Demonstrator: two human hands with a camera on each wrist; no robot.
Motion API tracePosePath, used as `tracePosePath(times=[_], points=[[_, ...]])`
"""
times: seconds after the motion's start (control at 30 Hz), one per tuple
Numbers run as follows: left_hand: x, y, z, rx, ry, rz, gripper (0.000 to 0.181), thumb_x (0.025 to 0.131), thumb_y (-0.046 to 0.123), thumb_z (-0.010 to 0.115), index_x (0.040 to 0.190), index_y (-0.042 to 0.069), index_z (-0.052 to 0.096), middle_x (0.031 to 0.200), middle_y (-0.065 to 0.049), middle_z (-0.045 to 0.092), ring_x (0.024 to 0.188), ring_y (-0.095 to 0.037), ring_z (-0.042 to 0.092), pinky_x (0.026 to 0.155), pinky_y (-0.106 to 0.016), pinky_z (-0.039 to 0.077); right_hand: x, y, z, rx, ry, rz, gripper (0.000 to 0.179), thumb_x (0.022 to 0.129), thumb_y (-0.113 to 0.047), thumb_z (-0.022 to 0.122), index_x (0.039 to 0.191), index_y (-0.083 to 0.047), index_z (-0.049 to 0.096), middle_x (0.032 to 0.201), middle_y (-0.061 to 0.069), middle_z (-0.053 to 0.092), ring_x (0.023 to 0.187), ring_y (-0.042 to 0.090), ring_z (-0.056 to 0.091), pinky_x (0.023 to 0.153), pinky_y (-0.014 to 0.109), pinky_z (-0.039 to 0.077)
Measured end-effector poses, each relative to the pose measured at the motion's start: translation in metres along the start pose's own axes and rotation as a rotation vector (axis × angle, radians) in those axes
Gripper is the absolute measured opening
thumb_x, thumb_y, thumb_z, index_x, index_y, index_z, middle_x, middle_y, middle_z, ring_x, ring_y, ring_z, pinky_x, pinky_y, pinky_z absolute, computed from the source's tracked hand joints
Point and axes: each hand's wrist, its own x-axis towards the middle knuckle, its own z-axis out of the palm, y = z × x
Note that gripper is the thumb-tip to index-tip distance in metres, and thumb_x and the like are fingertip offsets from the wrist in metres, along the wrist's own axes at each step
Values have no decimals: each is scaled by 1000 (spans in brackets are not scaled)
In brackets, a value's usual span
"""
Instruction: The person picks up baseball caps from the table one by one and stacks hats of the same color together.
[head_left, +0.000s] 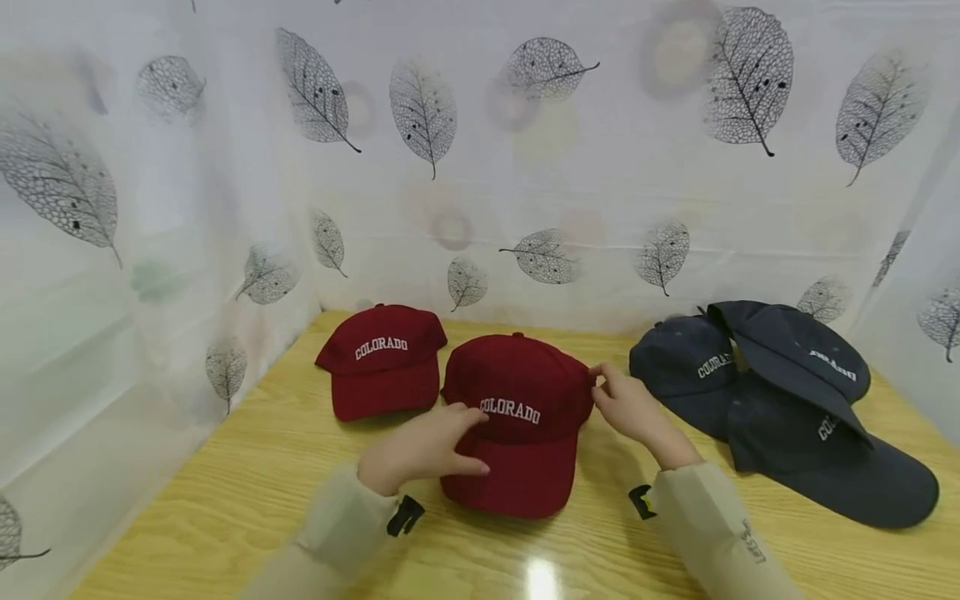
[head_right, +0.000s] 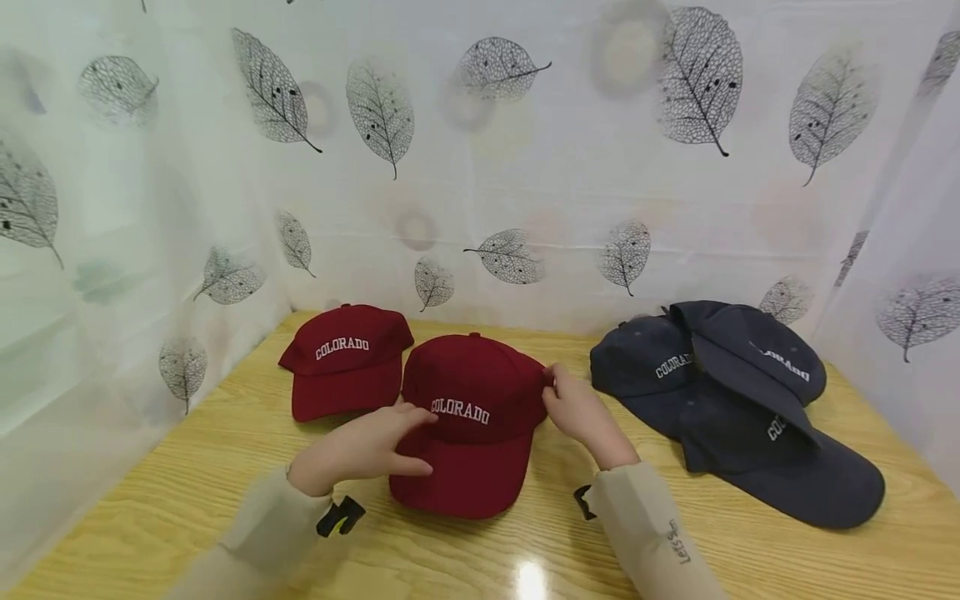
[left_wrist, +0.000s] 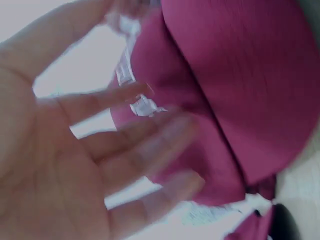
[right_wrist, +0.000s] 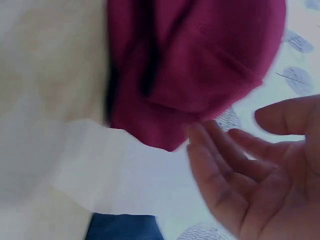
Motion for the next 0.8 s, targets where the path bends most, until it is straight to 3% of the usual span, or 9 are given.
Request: tracePosePath(times=[0.17,0.27,0.33,0.57,0.8], points=[[-9,23,10,191,-1,217,58,71,44,69,117,13,55,111,-1,50,99,-13,47,82,-25,42,13,-12,-12,62,126,-69,33,95,-19,40,118,3,46,109,22,54,95,33,52,76,44,43],[-11,29,17,289,13,327,60,68,46,71,118,17,54,116,0,48,102,-13,45,82,-25,41,32,-20,-11,108,115,-92,36,95,-26,40,117,1,48,114,20,51,104,34,48,84,48,38],[-11,30,19,354,28,374,62,66,47,73,117,19,54,118,0,48,104,-14,44,84,-27,40,47,-26,-9,114,67,-109,40,95,-30,39,118,1,48,114,20,51,104,34,47,85,47,38],[-7,26,27,472,55,425,59,65,43,75,116,22,55,117,2,48,106,-13,42,82,-26,39,87,-30,9,84,-156,-36,54,92,-47,35,122,-3,47,114,14,51,99,27,49,85,42,37],[0,22,33,495,59,434,54,66,38,76,114,23,57,116,4,49,105,-11,41,73,-16,42,101,-23,22,61,-299,17,61,89,-54,32,120,-5,51,106,13,54,88,24,52,76,38,39]])
